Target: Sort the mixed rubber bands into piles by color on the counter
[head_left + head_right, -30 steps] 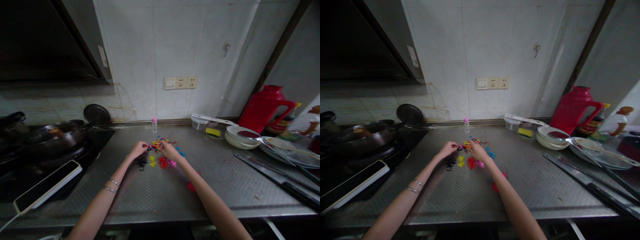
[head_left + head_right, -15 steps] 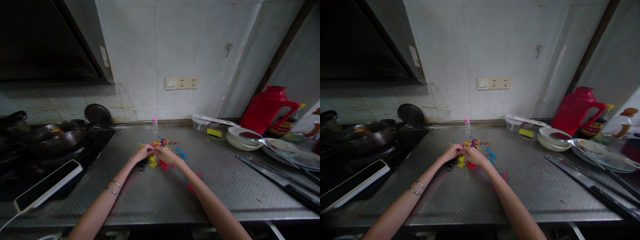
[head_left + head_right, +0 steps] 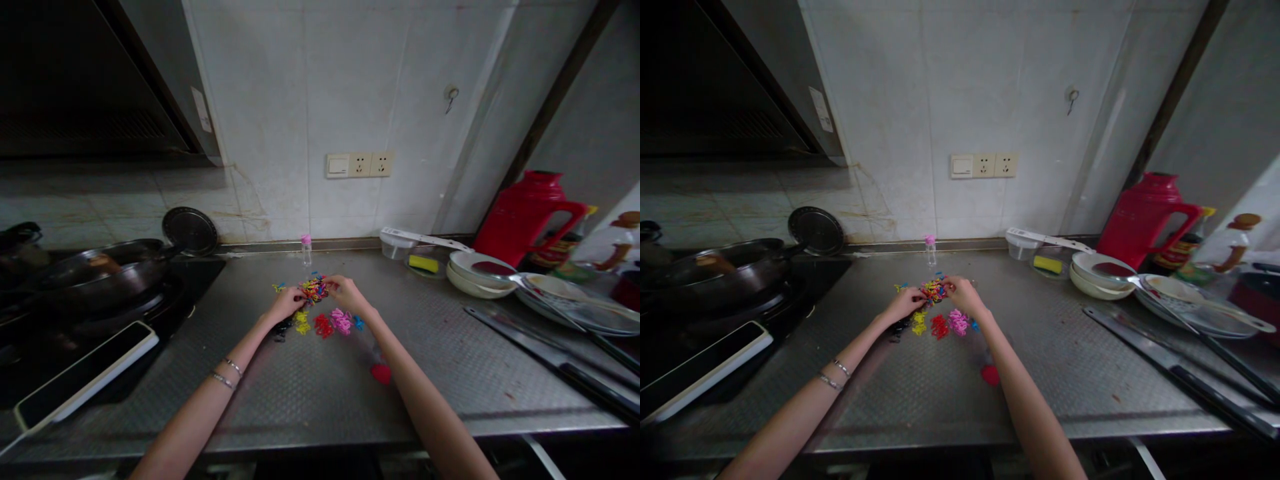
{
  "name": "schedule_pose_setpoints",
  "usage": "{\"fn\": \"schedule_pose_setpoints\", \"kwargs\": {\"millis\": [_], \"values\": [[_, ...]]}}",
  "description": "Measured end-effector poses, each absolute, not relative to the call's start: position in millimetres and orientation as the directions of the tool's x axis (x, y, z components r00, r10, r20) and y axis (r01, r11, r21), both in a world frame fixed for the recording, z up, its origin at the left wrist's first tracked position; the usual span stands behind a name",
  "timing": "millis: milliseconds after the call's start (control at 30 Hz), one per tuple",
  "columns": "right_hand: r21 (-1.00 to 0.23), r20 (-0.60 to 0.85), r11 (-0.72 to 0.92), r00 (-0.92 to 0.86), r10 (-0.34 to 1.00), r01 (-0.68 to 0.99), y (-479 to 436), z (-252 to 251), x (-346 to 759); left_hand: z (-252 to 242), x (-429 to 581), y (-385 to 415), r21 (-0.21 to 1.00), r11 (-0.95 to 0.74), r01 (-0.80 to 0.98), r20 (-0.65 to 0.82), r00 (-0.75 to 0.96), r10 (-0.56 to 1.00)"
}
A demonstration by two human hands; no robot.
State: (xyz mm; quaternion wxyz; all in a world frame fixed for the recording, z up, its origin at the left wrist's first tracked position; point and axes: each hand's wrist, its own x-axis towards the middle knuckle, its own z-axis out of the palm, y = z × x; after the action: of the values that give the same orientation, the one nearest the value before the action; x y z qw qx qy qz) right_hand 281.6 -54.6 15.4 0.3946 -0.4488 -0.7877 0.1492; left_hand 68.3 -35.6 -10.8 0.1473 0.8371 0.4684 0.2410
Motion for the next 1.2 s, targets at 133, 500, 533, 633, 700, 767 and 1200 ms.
{"fn": "schedule_pose_setpoints", "kwargs": {"millis": [133,500,533,633,700,767,1200], "values": [[-0.563,0.484,0.526,-0.261,0.835,0.638,-51.5,13.6,287.8,-10.1,67.4,-36.6,0.428,-0.527,0.734,0.301,0.434,0.849],[-0.515,0.481,0.505,-0.254,0.839,0.693,-47.6,8.1,297.1,-9.8,62.5,-39.2,0.329,-0.509,0.796,0.327,0.409,0.852],[-0.512,0.484,0.508,-0.256,0.837,0.693,-47.8,8.1,297.4,-10.2,62.1,-39.1,0.321,-0.505,0.801,0.330,0.405,0.853],[-0.509,0.486,0.511,-0.258,0.835,0.693,-47.5,7.8,298.1,-10.9,61.5,-39.1,0.305,-0.503,0.809,0.327,0.407,0.853],[-0.512,0.481,0.508,-0.259,0.838,0.693,-46.6,7.1,298.7,-10.9,61.3,-39.3,0.300,-0.502,0.811,0.329,0.406,0.853],[-0.514,0.476,0.504,-0.258,0.841,0.694,-45.7,6.6,299.5,-10.3,61.5,-39.1,0.308,-0.506,0.805,0.343,0.402,0.849],[-0.527,0.497,0.498,-0.226,0.838,0.688,-44.8,8.1,306.8,-2.8,79.5,-34.9,0.518,-0.543,0.662,0.438,0.340,0.832]]}}
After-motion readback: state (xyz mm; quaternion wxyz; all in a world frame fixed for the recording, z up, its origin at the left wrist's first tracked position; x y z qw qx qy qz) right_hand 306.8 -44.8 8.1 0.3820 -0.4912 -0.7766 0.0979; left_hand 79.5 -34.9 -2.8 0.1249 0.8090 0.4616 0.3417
